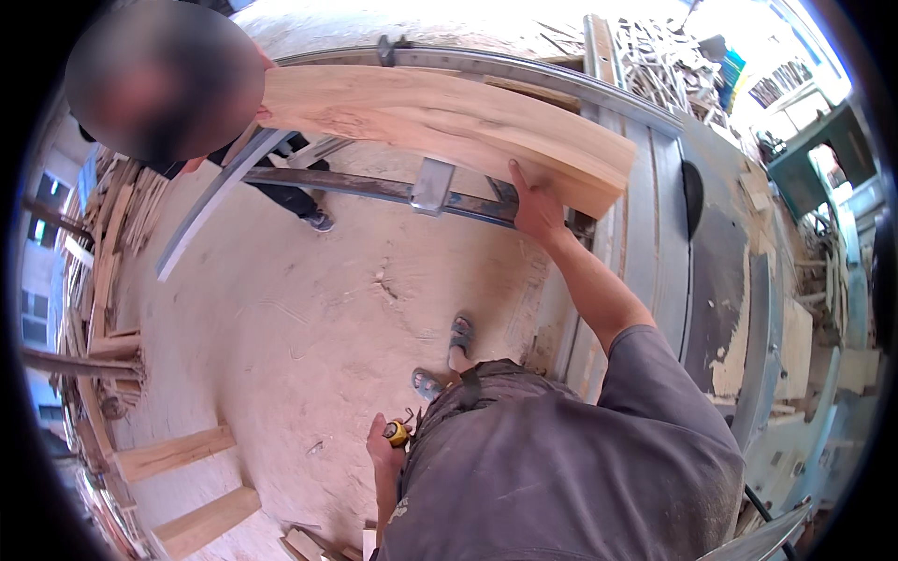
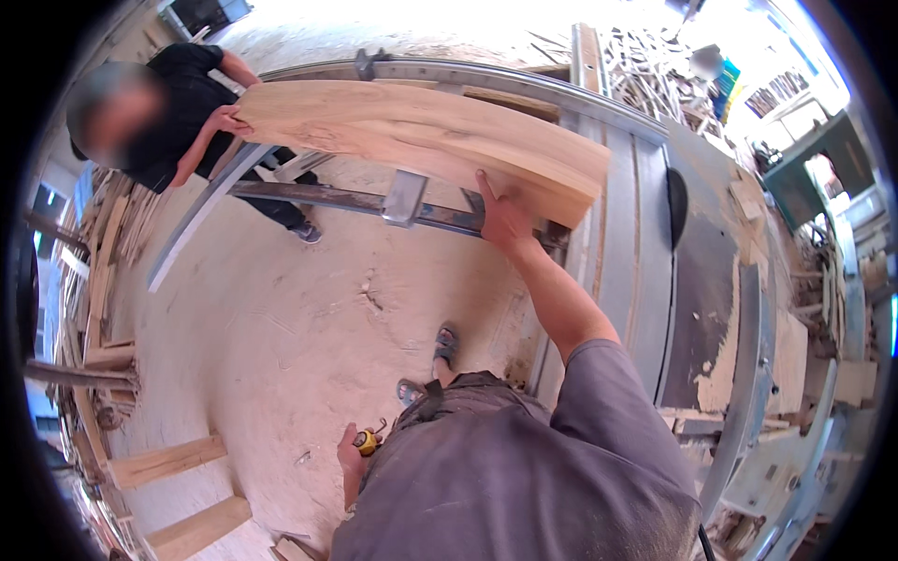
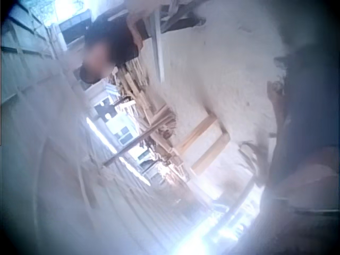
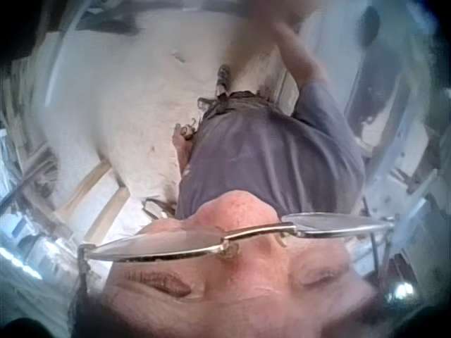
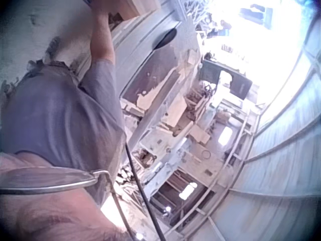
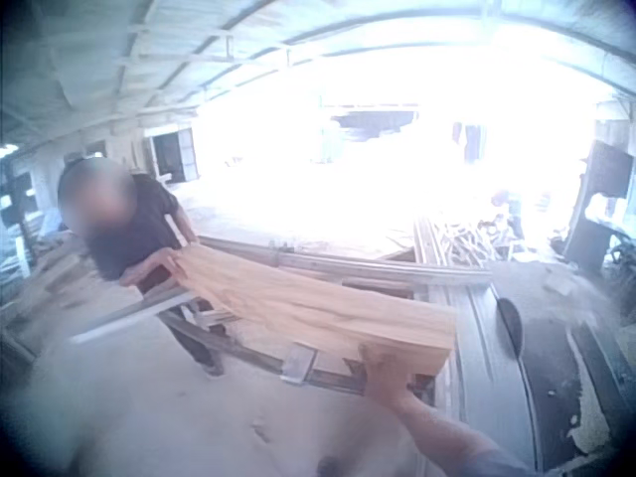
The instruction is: The person measures a long wooden plank with a tape measure, marks it, and then rubs the surface with their hand. Another person assists by holding the plank while the recorder continues to measure and inspect it.
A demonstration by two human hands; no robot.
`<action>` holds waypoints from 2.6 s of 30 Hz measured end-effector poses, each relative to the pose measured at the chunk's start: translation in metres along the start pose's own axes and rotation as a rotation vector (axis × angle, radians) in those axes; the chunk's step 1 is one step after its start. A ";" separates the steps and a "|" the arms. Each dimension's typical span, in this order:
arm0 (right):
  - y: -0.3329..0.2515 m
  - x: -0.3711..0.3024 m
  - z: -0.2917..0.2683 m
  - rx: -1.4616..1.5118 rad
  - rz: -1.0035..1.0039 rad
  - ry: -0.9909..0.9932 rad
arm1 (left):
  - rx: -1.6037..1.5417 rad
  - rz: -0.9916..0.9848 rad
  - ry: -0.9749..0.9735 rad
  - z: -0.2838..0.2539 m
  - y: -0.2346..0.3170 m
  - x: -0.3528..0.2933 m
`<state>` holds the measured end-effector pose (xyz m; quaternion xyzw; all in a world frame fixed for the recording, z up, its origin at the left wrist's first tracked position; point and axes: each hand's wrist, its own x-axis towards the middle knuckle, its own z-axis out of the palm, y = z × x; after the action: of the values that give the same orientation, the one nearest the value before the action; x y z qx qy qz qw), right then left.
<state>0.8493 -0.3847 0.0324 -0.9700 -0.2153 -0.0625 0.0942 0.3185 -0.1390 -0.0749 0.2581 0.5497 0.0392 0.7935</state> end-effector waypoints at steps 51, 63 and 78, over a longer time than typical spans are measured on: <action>0.060 -0.205 -0.010 0.058 -0.015 0.029 | 0.581 0.227 0.461 -0.134 -0.105 0.077; 0.005 -0.226 -0.033 0.350 -0.251 0.266 | 1.447 0.646 0.152 -0.215 -0.165 0.102; 0.009 -0.075 -0.116 0.057 0.001 0.484 | 1.282 0.368 0.315 -0.180 -0.107 0.088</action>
<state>0.7765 -0.4470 0.1319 -0.9237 -0.1876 -0.2872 0.1704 0.1681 -0.1347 -0.2454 0.7575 0.5203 -0.1226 0.3747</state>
